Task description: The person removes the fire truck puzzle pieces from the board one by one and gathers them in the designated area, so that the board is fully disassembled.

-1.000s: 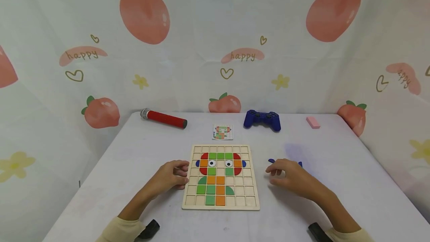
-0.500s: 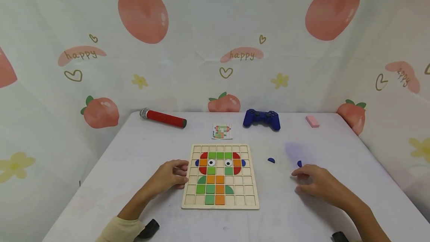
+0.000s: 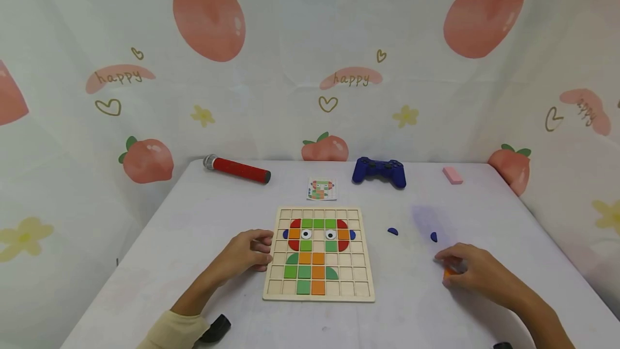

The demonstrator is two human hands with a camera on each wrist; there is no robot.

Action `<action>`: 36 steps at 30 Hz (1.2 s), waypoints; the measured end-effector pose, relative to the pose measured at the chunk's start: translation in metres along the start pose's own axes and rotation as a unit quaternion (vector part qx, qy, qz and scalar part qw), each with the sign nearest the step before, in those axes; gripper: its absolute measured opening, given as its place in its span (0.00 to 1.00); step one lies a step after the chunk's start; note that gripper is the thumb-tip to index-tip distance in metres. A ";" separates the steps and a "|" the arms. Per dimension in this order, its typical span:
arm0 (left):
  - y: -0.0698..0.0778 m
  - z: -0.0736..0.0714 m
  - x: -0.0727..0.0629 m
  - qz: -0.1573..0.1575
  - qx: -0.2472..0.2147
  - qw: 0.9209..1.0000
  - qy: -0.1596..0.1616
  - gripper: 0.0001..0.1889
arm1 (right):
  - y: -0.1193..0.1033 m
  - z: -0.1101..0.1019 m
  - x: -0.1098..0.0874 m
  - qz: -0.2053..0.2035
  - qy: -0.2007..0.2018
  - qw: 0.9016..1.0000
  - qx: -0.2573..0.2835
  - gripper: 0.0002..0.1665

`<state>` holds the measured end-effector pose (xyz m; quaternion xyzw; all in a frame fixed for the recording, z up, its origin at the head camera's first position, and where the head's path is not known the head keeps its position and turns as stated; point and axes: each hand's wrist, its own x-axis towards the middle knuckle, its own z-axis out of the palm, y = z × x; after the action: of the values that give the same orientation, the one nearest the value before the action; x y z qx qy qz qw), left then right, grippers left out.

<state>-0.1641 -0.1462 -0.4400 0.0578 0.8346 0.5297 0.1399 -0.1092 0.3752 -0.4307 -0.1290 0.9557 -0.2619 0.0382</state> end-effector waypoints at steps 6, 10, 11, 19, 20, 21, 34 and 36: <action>0.001 0.001 -0.001 0.002 -0.004 1.000 -0.001 0.31 | 0.004 -0.004 -0.003 0.020 -0.018 1.000 0.004 0.24; 0.001 0.001 -0.001 0.000 -0.005 1.000 -0.001 0.31 | 0.005 -0.005 -0.005 0.037 -0.020 0.999 -0.002 0.23; 0.000 0.001 -0.001 0.000 -0.005 1.000 -0.001 0.31 | 0.005 -0.005 -0.005 0.039 -0.020 0.999 -0.004 0.23; 0.000 0.001 -0.001 -0.001 -0.007 1.000 -0.001 0.31 | 0.009 -0.002 -0.010 0.031 0.002 0.999 0.004 0.19; 0.001 0.001 -0.001 -0.001 -0.007 1.000 -0.001 0.31 | 0.009 -0.002 -0.011 0.032 0.004 0.999 0.003 0.19; 0.001 0.001 -0.001 -0.002 -0.007 1.000 -0.001 0.31 | 0.010 -0.002 -0.011 0.030 0.003 1.000 0.003 0.19; 0.002 0.001 -0.002 0.001 -0.002 1.000 -0.001 0.31 | 0.009 -0.004 -0.009 0.026 -0.002 1.000 -0.010 0.18; 0.002 0.001 -0.002 0.002 -0.002 1.000 0.000 0.31 | 0.007 -0.004 -0.008 0.020 0.005 1.000 -0.012 0.18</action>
<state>-0.1620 -0.1452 -0.4379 0.0598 0.8336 0.5313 0.1391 -0.1034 0.3853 -0.4312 -0.1087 0.9613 -0.2504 0.0369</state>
